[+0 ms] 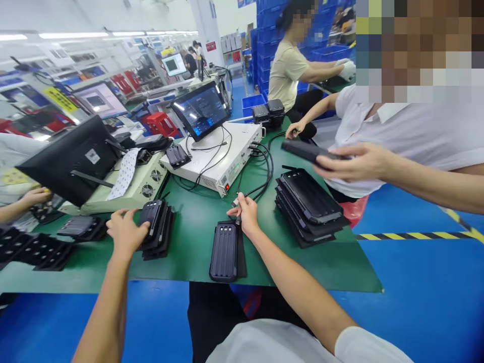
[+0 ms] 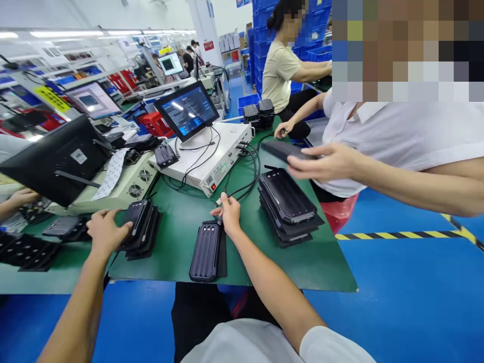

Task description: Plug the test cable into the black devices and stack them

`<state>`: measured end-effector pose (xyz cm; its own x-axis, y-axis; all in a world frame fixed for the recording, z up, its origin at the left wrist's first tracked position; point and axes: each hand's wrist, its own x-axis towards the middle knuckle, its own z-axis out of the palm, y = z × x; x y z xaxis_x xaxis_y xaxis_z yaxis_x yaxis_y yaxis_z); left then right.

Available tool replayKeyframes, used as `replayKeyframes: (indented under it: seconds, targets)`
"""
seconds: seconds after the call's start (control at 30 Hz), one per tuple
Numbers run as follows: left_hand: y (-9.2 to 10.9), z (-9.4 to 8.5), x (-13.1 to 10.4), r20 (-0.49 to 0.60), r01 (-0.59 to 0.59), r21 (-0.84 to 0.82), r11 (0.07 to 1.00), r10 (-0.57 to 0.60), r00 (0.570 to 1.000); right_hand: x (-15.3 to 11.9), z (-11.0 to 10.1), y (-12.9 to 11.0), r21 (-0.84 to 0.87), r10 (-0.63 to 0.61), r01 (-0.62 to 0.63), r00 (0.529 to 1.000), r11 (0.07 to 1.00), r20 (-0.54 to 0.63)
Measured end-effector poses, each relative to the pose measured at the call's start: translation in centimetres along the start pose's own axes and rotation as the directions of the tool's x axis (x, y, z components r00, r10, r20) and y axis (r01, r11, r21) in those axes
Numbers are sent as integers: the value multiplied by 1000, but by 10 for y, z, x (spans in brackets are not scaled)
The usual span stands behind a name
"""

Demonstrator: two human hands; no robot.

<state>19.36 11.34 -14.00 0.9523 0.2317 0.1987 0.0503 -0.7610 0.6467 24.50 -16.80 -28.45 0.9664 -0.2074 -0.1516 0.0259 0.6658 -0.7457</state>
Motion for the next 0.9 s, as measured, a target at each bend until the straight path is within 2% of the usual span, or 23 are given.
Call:
replayKeyframes:
  seconds: [0.03,0.07,0.1,0.13,0.17,0.23,0.27,0.37,0.57,0.7,0.9]
  targets:
    - [9,20,-16,35,-64,4,998,63,997,0,0,1,-1,-12,12,1000,1000,-8]
    - [18,43,-35,119,-211,42,977,205,971,1,0,3,-2,-26,26,1000,1000,-17]
    - [28,67,-55,224,-366,48,929,347,911,1,0,4,-5,-40,40,999,999,-25]
    - [36,92,-76,312,-465,45,884,430,847,2,0,6,-11,-50,50,998,999,-31]
    - [42,114,-95,365,-524,65,849,469,804,2,0,7,-19,-55,54,998,998,-34]
    - [49,147,-122,360,-560,170,811,478,802,2,-1,8,-44,-51,50,998,998,-29]
    - [50,156,-129,339,-556,221,801,471,814,2,-2,8,-53,-47,46,999,998,-25]
    - [47,162,-127,310,-546,289,786,463,831,1,-2,7,-58,-45,44,999,997,-23]
    - [51,161,-112,317,-586,282,760,502,804,0,0,6,-84,-28,26,999,996,-20]
    - [54,166,-110,285,-551,315,773,477,832,1,-1,5,-75,-46,44,998,996,-33]
    - [53,166,-106,262,-538,373,756,470,843,2,-1,0,-15,-32,32,998,999,-46]
